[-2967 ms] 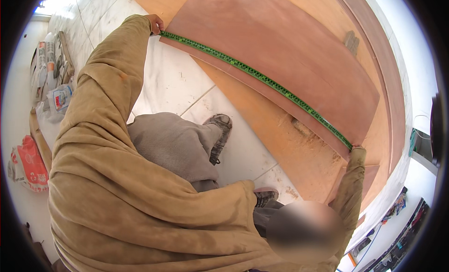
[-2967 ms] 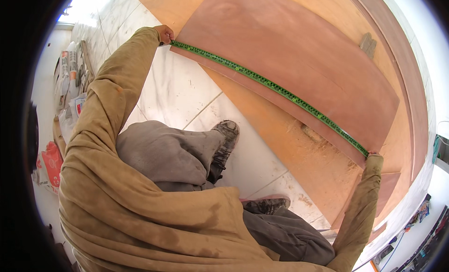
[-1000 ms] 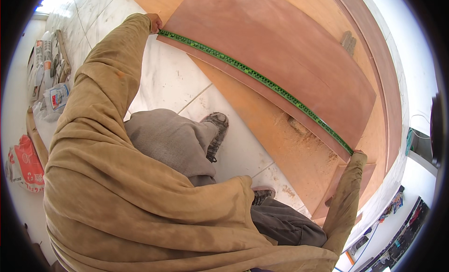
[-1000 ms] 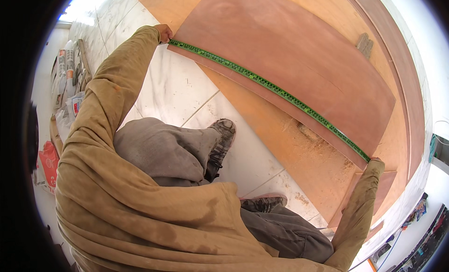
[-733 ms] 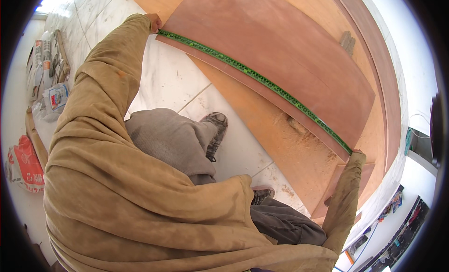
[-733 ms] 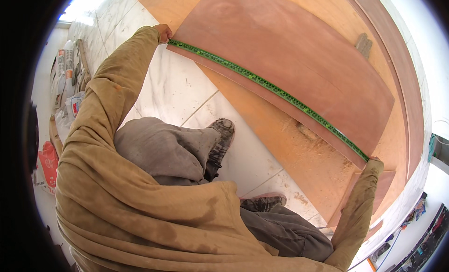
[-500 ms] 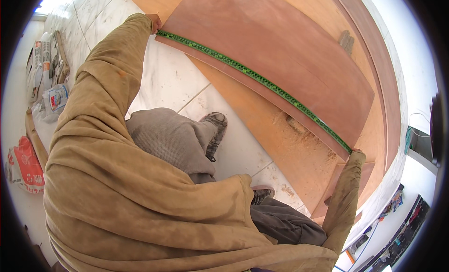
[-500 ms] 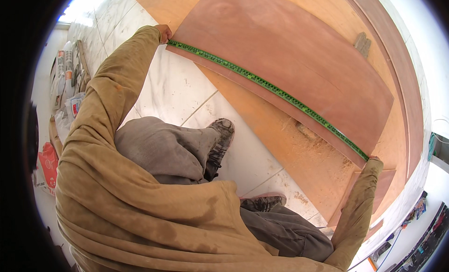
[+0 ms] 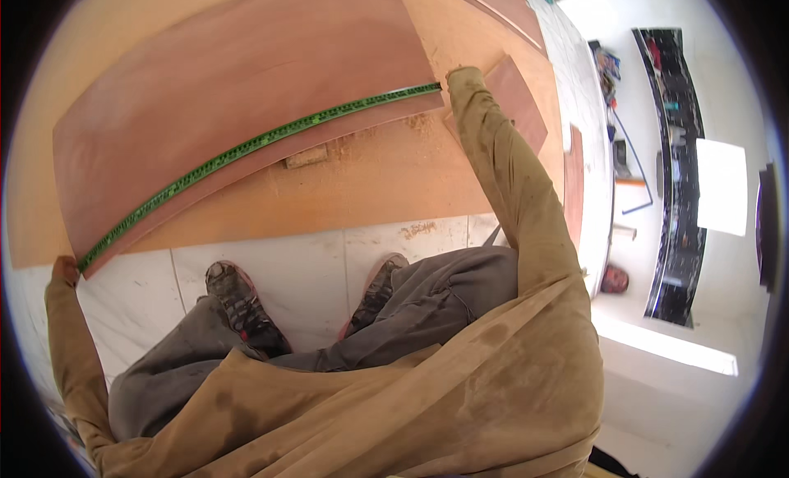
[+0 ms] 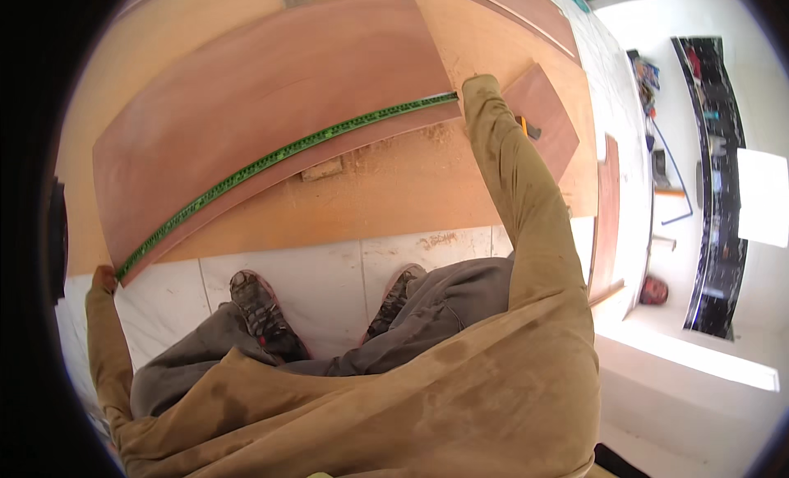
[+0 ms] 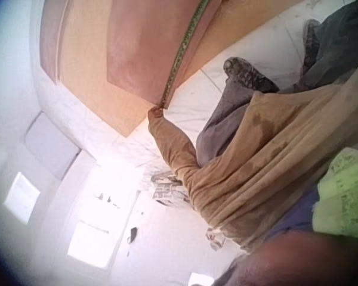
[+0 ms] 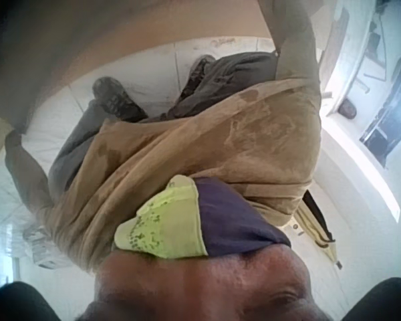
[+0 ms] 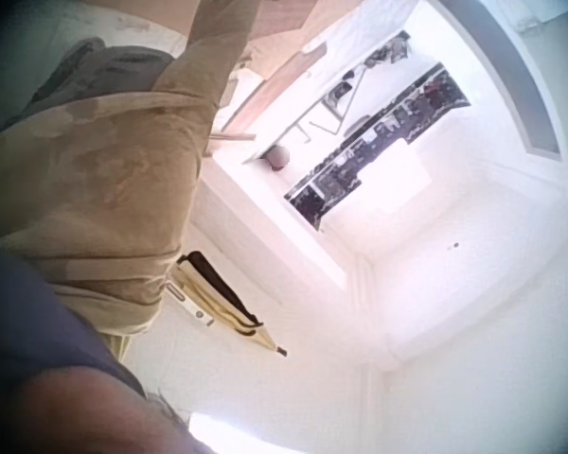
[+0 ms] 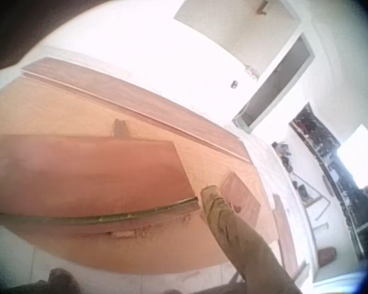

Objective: The person measures a piece of plywood using a tape measure and marks it with a pencil after sanding the edges.

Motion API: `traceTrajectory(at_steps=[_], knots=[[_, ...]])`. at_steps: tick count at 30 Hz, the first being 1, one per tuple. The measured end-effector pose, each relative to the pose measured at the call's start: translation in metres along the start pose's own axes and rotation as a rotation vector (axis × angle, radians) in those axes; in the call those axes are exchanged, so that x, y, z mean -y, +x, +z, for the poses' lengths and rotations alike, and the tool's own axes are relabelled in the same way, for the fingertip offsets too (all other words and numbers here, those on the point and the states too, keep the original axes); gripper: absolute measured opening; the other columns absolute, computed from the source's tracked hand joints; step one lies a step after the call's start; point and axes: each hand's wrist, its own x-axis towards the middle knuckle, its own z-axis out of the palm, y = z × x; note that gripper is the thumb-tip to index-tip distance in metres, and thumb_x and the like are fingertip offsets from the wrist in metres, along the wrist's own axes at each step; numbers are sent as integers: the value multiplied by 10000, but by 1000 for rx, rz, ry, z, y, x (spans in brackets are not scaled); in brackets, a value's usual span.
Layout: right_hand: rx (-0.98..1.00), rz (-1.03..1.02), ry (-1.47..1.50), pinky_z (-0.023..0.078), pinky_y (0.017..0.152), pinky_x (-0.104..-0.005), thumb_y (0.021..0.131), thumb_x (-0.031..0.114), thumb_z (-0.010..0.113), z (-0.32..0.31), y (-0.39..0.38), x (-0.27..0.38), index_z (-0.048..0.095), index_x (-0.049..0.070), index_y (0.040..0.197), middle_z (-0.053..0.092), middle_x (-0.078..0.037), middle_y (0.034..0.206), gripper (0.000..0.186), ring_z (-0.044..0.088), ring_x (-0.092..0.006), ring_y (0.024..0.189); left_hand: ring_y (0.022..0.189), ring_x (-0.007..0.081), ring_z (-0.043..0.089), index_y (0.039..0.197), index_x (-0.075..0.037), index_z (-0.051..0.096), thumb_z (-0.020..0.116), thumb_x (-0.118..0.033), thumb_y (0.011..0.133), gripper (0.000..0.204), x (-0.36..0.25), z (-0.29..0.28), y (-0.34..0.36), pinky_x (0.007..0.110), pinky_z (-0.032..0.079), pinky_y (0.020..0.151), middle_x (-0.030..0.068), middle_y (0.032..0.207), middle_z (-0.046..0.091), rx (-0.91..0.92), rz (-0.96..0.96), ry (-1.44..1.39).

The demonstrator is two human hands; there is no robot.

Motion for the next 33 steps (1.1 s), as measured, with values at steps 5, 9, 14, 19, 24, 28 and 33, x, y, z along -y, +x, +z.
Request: traceTrajectory(at_steps=[5, 9, 14, 19, 24, 28, 33], knots=[[-471, 354, 294, 519, 675, -400, 975, 428, 420, -4, -6, -16, 709, 107, 954, 699, -77, 839, 433, 681, -246, 770, 761, 250, 647, 916, -76, 609, 625, 49, 707, 244, -35, 20, -28, 361, 520, 704, 116, 771, 636, 8, -298, 305], [-336, 323, 766, 523, 607, -376, 961, 418, 499, 0, -31, -12, 702, 97, 987, 676, -119, 806, 381, 663, -203, 669, 746, 253, 656, 894, -65, 617, 646, 20, 704, 210, -15, -11, -49, 370, 525, 697, 120, 791, 653, -41, -214, 326], [-125, 228, 1196, 523, 500, -327, 909, 253, 626, -11, -72, -17, 633, 43, 972, 636, -83, 787, 219, 635, -176, 580, 805, 249, 668, 883, -56, 626, 676, -21, 689, 203, -24, -3, -19, 358, 525, 743, 120, 810, 667, -26, -144, 350], [-191, 319, 1429, 549, 508, -337, 933, 211, 604, -7, -79, 15, 620, 69, 1036, 689, -112, 822, 176, 671, -202, 636, 790, 251, 668, 883, -62, 627, 672, -9, 695, 201, -6, -30, -34, 360, 528, 736, 122, 803, 664, -89, -84, 456], [-151, 438, 1339, 553, 483, -362, 917, 170, 608, 3, -64, 19, 631, 91, 1010, 689, -142, 833, 124, 675, -224, 617, 801, 249, 667, 892, -71, 614, 670, 5, 704, 210, -36, -1, -22, 349, 526, 740, 118, 802, 663, -4, -197, 447], [-36, 408, 1359, 564, 488, -363, 909, 153, 610, 27, -31, 48, 628, 97, 968, 686, -135, 805, 83, 671, -225, 600, 773, 237, 659, 891, -77, 600, 677, 19, 703, 224, 13, -37, -62, 359, 528, 714, 105, 789, 655, -64, -183, 457], [-142, 202, 1231, 571, 504, -364, 914, 163, 605, 56, -15, -4, 613, 84, 941, 664, -134, 746, 84, 649, -235, 558, 743, 230, 648, 879, -86, 591, 675, 30, 700, 229, -18, -14, -16, 364, 526, 688, 96, 772, 644, -42, -85, 478]])
